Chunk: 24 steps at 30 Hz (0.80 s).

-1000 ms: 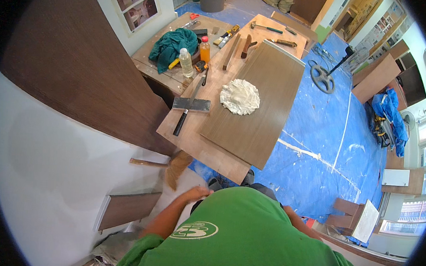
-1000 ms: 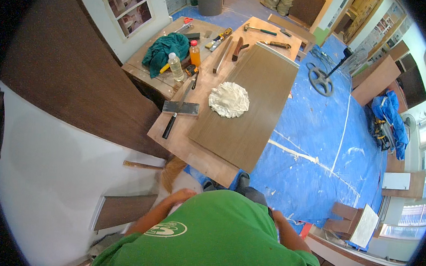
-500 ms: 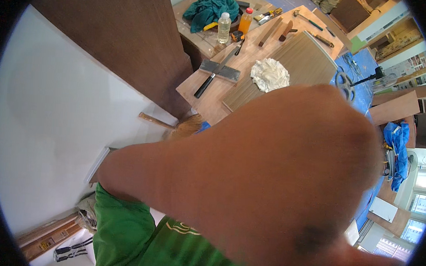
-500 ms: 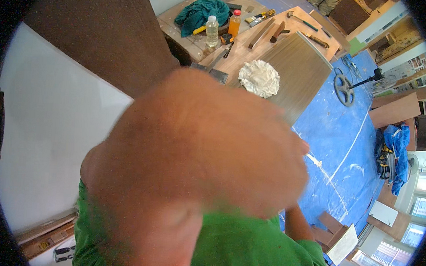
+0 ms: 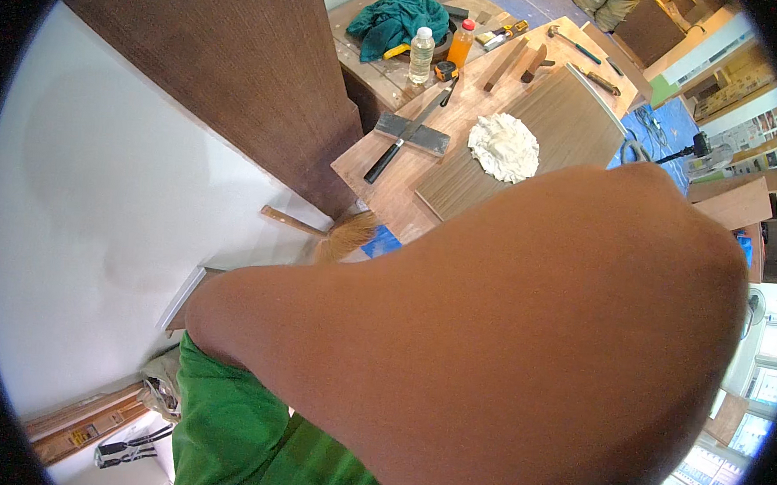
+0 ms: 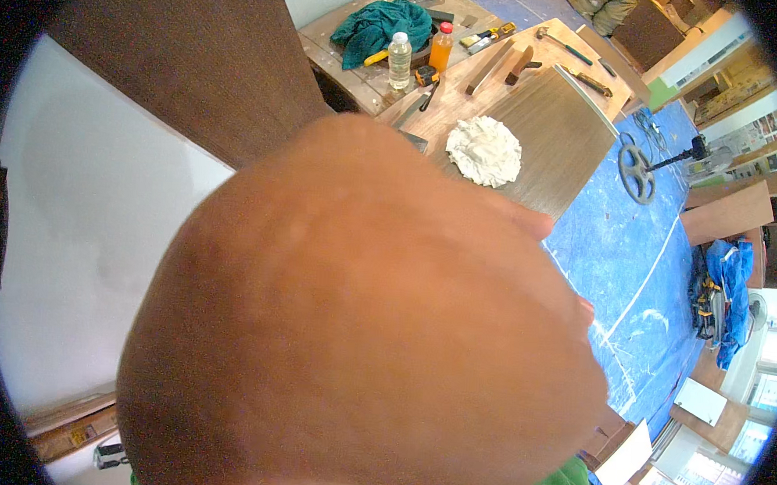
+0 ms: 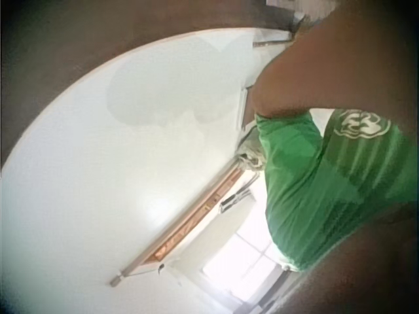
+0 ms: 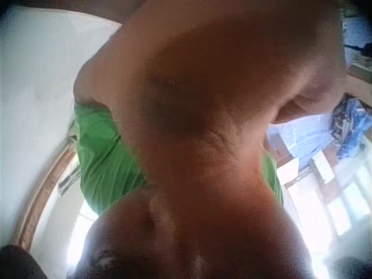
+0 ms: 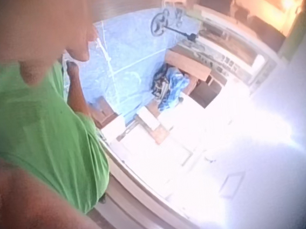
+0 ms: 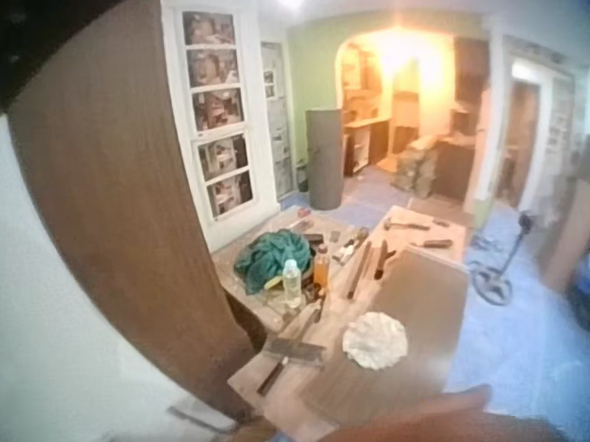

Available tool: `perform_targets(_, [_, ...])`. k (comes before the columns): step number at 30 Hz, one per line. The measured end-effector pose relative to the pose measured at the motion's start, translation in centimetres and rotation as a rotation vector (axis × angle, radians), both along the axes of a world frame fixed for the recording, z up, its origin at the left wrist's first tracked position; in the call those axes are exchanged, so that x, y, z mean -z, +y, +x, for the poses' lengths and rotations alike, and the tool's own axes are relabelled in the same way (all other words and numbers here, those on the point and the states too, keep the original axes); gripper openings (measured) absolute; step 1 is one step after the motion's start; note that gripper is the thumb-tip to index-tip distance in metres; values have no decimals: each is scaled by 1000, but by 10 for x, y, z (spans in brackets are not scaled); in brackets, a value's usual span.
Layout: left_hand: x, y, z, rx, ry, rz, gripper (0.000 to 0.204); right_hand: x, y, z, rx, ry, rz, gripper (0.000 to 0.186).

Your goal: The person wipes a wooden board with a white cloth, then uses a sanding block to smooth the edges and surface. They flip the board and continue sanding, then measure the board with a metal ruler.

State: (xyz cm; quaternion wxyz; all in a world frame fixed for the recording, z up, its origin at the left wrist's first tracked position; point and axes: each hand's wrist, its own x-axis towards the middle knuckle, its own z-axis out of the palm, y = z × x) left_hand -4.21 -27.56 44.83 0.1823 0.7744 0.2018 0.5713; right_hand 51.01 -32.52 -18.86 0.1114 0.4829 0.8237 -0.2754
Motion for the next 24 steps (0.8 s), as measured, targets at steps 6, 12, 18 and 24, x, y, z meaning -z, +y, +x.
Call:
perform_targets(6, [0, 7, 5, 1, -8, 17, 56, 6, -6, 11, -31, 9, 27, 25])
perform_targets(12, [-2, 13, 12, 7, 5, 24, 56, 27, -17, 21, -77, 43, 86, 26])
perform_targets(18, [-8, 15, 13, -5, -34, 47, 57, 19, -7, 51, -114, -40, 104, 28])
perform_targets(24, [-11, 14, 1, -22, -29, 8, 57, 13, 3, 57, -83, 33, 138, 30])
